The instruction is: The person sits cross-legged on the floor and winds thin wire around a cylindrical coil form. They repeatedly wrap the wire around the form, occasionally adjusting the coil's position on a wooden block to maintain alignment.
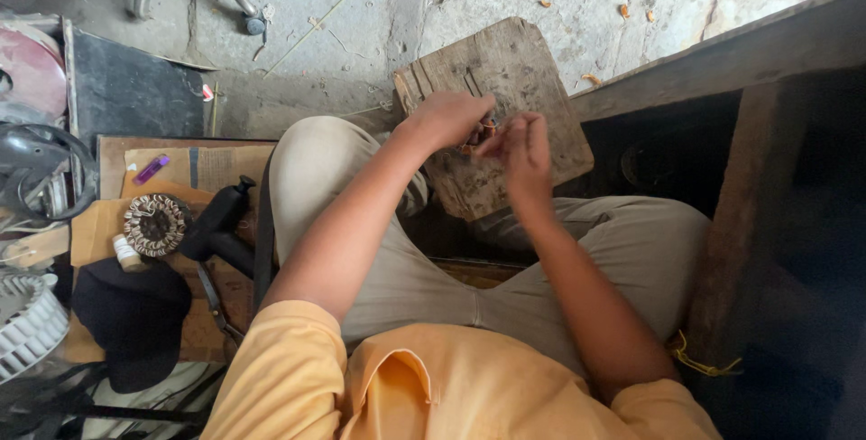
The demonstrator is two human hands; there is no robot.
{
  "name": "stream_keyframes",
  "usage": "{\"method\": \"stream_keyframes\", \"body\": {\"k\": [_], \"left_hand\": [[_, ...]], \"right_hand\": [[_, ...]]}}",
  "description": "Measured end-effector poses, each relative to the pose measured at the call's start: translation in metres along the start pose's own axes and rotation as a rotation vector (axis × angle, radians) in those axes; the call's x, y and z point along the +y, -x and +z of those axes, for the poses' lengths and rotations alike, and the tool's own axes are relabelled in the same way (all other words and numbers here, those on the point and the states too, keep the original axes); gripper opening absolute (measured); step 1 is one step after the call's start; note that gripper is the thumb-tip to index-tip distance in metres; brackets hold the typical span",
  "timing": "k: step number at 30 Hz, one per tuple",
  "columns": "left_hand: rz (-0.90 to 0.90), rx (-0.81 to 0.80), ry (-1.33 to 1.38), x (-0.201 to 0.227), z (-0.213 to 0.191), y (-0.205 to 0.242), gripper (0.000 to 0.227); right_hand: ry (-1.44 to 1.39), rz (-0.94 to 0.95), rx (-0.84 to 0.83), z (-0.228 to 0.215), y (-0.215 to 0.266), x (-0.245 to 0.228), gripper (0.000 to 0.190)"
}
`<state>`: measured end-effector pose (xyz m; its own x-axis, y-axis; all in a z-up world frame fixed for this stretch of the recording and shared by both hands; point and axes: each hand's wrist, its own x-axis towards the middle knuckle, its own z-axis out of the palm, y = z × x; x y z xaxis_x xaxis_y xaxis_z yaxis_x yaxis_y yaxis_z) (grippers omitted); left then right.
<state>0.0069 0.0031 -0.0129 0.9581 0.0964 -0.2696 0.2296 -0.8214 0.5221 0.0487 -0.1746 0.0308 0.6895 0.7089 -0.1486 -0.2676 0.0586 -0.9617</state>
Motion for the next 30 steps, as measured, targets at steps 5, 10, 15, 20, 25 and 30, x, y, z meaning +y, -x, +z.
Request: {"method": "stream_keyframes", "body": {"k": [5,10,15,20,25,30], "left_hand": [[0.002,0.007,-0.049,0.001,0.0,0.0,0.014],[0.018,-0.016,-0.034,-0.001,0.003,-0.003,0.015],[0.043,-0.061,-0.071,0.002,0.002,-0.001,0.025],[0.039,-0.054,-0.057,0.005,0.001,0.0,0.023],[0.049,-0.036,-0.072,0.005,0.001,0.001,0.02],[0.016,-0.074,-0.074,0.008,-0.001,0.001,0.022]], "right_hand": [[-0.408,0.354,-0.113,-0.012,0.014,-0.035,0.019],[-0.59,0.798,-0.679,-0.014,0.045,-0.059,0.013],[0.107,0.358,-1.145,0.02,0.065,-0.048,0.016],[0.811,0.021,-1.174,0.028,0.068,-0.045,0.019],[0.861,-0.038,-1.124,0.005,0.054,-0.052,0.024],[1.338,-0.133,-0.398,-0.009,0.032,-0.021,0.037]]}}
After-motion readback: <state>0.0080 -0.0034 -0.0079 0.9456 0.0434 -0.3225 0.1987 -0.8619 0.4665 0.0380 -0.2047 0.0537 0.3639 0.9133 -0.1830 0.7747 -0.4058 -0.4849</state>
